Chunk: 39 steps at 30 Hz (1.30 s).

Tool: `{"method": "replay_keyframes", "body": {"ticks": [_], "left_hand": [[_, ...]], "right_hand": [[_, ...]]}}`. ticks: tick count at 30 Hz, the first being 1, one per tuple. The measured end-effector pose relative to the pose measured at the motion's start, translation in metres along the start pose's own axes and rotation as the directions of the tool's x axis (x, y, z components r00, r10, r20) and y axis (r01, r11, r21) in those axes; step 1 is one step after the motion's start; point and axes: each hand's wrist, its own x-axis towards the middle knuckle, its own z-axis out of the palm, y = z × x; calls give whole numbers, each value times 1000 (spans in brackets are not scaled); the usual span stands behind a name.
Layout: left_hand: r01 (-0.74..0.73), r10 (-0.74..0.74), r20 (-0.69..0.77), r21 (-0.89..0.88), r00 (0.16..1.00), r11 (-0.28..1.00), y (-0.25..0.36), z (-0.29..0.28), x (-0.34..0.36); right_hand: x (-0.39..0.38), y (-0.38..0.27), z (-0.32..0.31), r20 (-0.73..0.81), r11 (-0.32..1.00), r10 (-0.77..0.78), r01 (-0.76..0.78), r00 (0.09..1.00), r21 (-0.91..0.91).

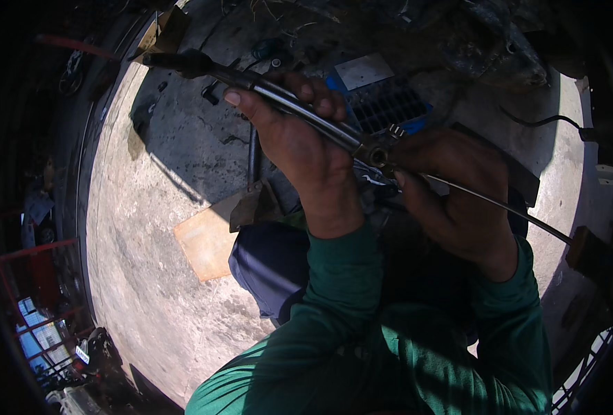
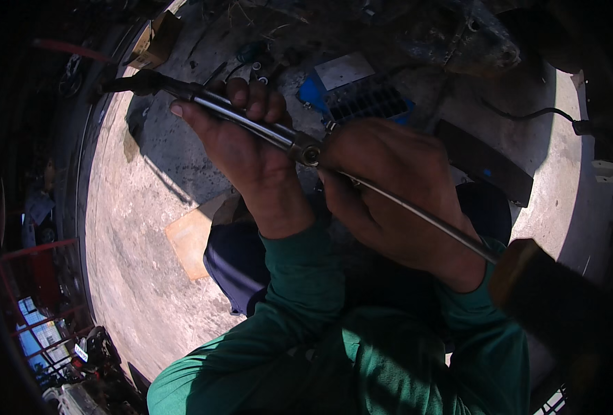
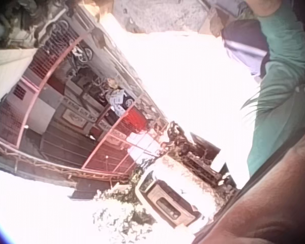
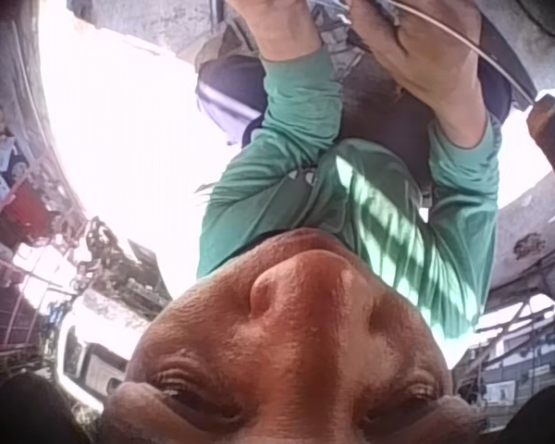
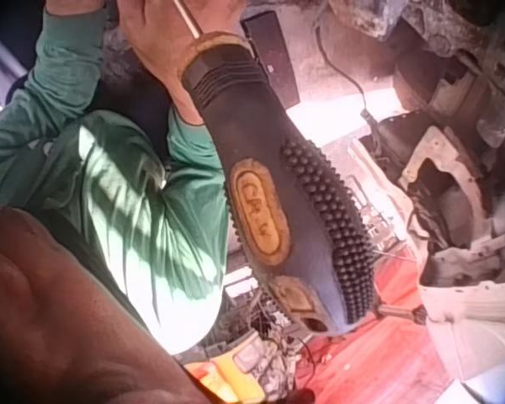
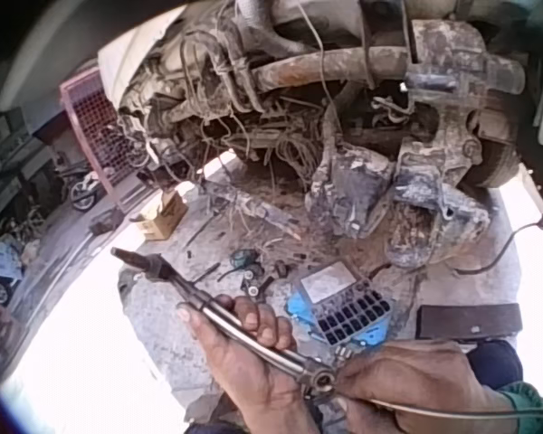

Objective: The person is repairing a mechanical part using a screwdriver and wrench. They are adjusting and tightening components of the part while sitting on the floor.

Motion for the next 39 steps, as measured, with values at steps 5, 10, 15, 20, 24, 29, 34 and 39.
{"method": "replay_keyframes", "body": {"ticks": [5, 10, 15, 20, 24, 29, 34, 39], "left_hand": [[-6, 6, -3, 12, 1000, 1000, 1, -1, 0], [-7, 8, -29, 3, 1000, 1000, 1, 1, -1], [-21, 20, -34, -5, 999, 1000, 0, 3, -1], [-7, 7, -36, -8, 999, 1000, 0, 2, -1], [-9, 9, -39, -13, 999, 1000, -1, 3, -1], [-23, 23, -56, 5, 998, 1000, -1, 1, 1], [-14, 14, -45, -12, 999, 1000, -1, 2, 0], [-17, 17, -16, -26, 1000, 1000, -2, -5, 2]], "right_hand": [[0, 1, 2, -2, 1000, -16, 16, 1000, -6], [0, 1, 1, 7, 1000, -23, 23, 1000, -3], [0, 2, 2, -7, 1000, -28, 28, 1000, 4], [1, 1, 1, -2, 1000, -28, 28, 1000, -8], [1, 2, 1, -3, 1000, -18, 18, 1000, -12], [1, 2, 1, -21, 1000, -20, 20, 1000, 2], [2, 5, 2, -6, 1000, -29, 29, 1000, 9], [2, 5, 4, -12, 1000, -23, 23, 1000, 7]]}}
